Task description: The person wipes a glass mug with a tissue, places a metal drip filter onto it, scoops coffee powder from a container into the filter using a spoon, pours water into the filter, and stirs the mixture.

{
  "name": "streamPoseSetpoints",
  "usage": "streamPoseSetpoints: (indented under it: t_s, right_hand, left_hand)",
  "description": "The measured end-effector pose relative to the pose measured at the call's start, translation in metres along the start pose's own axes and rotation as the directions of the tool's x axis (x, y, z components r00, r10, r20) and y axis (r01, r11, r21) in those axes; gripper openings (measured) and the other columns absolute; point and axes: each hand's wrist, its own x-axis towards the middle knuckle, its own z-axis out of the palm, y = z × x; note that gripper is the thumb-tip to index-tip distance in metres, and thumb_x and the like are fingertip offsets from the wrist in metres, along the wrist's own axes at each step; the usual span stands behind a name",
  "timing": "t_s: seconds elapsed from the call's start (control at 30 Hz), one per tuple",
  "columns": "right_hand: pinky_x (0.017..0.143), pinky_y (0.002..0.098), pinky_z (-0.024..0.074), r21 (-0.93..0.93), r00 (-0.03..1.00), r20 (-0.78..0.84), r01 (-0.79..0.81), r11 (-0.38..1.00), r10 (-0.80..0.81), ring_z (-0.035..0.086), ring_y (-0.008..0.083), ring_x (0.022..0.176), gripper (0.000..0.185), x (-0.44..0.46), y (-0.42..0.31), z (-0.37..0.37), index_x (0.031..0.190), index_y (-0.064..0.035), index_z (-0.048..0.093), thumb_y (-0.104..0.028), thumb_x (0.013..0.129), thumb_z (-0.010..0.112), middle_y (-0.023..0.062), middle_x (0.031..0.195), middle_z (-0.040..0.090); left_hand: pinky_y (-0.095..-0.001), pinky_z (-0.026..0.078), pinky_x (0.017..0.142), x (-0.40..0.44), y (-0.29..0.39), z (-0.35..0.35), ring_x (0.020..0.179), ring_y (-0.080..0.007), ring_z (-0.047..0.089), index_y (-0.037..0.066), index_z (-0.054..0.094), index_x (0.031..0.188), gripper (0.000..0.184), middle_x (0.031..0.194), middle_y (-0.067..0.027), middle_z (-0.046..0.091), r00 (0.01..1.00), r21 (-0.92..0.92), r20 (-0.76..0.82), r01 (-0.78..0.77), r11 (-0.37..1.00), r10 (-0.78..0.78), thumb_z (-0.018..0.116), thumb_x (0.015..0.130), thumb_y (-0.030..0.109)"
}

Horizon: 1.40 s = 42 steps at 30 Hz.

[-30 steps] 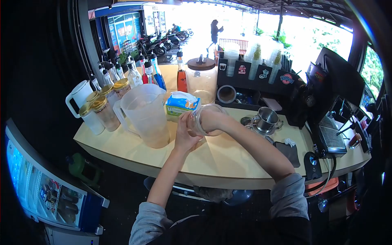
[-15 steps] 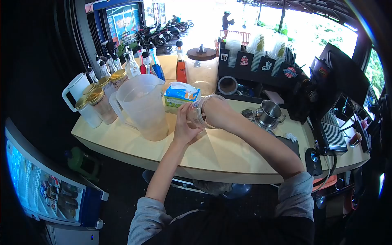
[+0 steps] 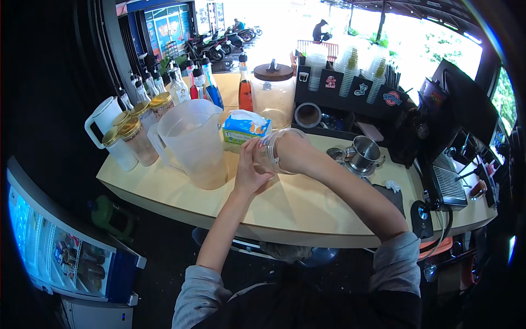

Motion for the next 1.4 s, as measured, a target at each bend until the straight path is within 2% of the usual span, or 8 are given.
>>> streamPoseSetpoints:
  t_s: [0.23, 0.67, 0.73, 0.87, 0.97, 1.17, 1.23, 1.4]
  right_hand:
    - [0.074, 0.0413, 0.0521, 0.087, 0.992, -0.093, 0.091, 0.992, -0.083, 0.065, 0.0342, 0.08, 0.024, -0.005, 0.003, -0.005, 0.076, 0.0011, 0.066, -0.022, 0.071, 0.067, 0.0215, 0.081, 0.065]
    - [0.071, 0.0404, 0.0528, 0.14, 0.996, -0.077, 0.063, 0.988, -0.052, 0.065, 0.0328, 0.08, 0.02, -0.014, -0.008, -0.022, 0.075, 0.0008, 0.066, -0.014, 0.065, 0.072, 0.0202, 0.08, 0.065]
    - [0.074, 0.0376, 0.0502, 0.142, 0.999, -0.049, 0.02, 0.99, -0.014, 0.063, 0.032, 0.084, 0.014, -0.012, -0.005, -0.018, 0.074, 0.0007, 0.067, 0.005, 0.063, 0.06, 0.0181, 0.083, 0.066]
    - [0.077, 0.0391, 0.0498, 0.215, 0.993, -0.107, 0.064, 0.975, -0.041, 0.063, 0.033, 0.087, 0.017, -0.019, -0.002, -0.019, 0.076, 0.0011, 0.068, 0.007, 0.065, 0.055, 0.019, 0.085, 0.066]
    - [0.07, 0.0395, 0.0535, 0.182, 0.981, -0.182, 0.109, 0.977, -0.075, 0.066, 0.0332, 0.078, 0.023, -0.024, -0.001, -0.023, 0.081, -0.0005, 0.068, -0.013, 0.063, 0.075, 0.0182, 0.084, 0.067]
    - [0.067, 0.0389, 0.0524, 0.204, 0.997, -0.077, -0.009, 0.979, 0.025, 0.066, 0.0328, 0.077, 0.021, -0.032, -0.007, -0.036, 0.084, -0.0005, 0.068, -0.01, 0.066, 0.072, 0.0176, 0.084, 0.067]
    - [0.07, 0.0404, 0.0507, 0.255, 0.989, -0.15, 0.03, 0.967, 0.009, 0.064, 0.035, 0.073, 0.019, -0.031, -0.004, -0.034, 0.081, 0.0024, 0.068, 0.002, 0.072, 0.051, 0.0209, 0.079, 0.065]
    - [0.067, 0.0373, 0.0501, 0.327, 0.994, -0.112, 0.03, 0.944, 0.007, 0.064, 0.0315, 0.069, 0.018, -0.036, 0.002, -0.036, 0.082, 0.0029, 0.068, -0.001, 0.072, 0.053, 0.0195, 0.076, 0.065]
  left_hand:
    - [-0.0421, 0.043, 0.1, 0.0, 0.003, -0.001, 0.122, -0.0332, 0.043, 0.011, 0.034, 0.136, 0.105, 0.13, -0.0128, 0.041, 0.999, -0.031, 0.012, 0.032, 0.999, -0.031, 0.084, 0.044, 0.003]
    - [-0.0413, 0.043, 0.1, 0.001, 0.004, -0.002, 0.121, -0.0328, 0.044, 0.011, 0.034, 0.135, 0.104, 0.128, -0.0124, 0.041, 1.0, -0.033, 0.003, 0.017, 0.999, -0.017, 0.084, 0.044, 0.003]
    - [-0.0413, 0.043, 0.1, 0.001, 0.006, -0.002, 0.121, -0.0327, 0.044, 0.011, 0.034, 0.135, 0.104, 0.128, -0.0124, 0.042, 1.0, -0.031, -0.001, 0.02, 0.999, -0.02, 0.085, 0.044, 0.003]
    - [-0.0414, 0.042, 0.101, 0.001, 0.004, -0.001, 0.121, -0.0323, 0.043, 0.011, 0.034, 0.135, 0.104, 0.128, -0.0122, 0.042, 0.999, -0.015, 0.001, 0.033, 0.999, -0.033, 0.086, 0.045, 0.004]
    - [-0.0413, 0.042, 0.1, 0.001, 0.004, -0.002, 0.121, -0.0321, 0.044, 0.011, 0.034, 0.135, 0.105, 0.128, -0.0123, 0.041, 1.0, -0.022, 0.0, 0.029, 0.999, -0.029, 0.086, 0.045, 0.005]
    - [-0.0408, 0.042, 0.1, 0.001, 0.006, -0.001, 0.119, -0.032, 0.044, 0.011, 0.034, 0.135, 0.105, 0.127, -0.013, 0.042, 1.0, -0.023, -0.005, 0.023, 0.999, -0.024, 0.086, 0.045, 0.005]
    - [-0.0407, 0.042, 0.1, 0.001, 0.006, -0.001, 0.119, -0.0319, 0.044, 0.011, 0.034, 0.135, 0.105, 0.127, -0.013, 0.042, 0.999, -0.041, 0.003, 0.046, 0.998, -0.046, 0.086, 0.045, 0.005]
    - [-0.0405, 0.043, 0.099, 0.0, 0.004, -0.001, 0.119, -0.0317, 0.045, 0.011, 0.035, 0.135, 0.103, 0.126, -0.0131, 0.042, 0.999, -0.058, 0.001, 0.052, 0.997, -0.052, 0.086, 0.046, 0.005]
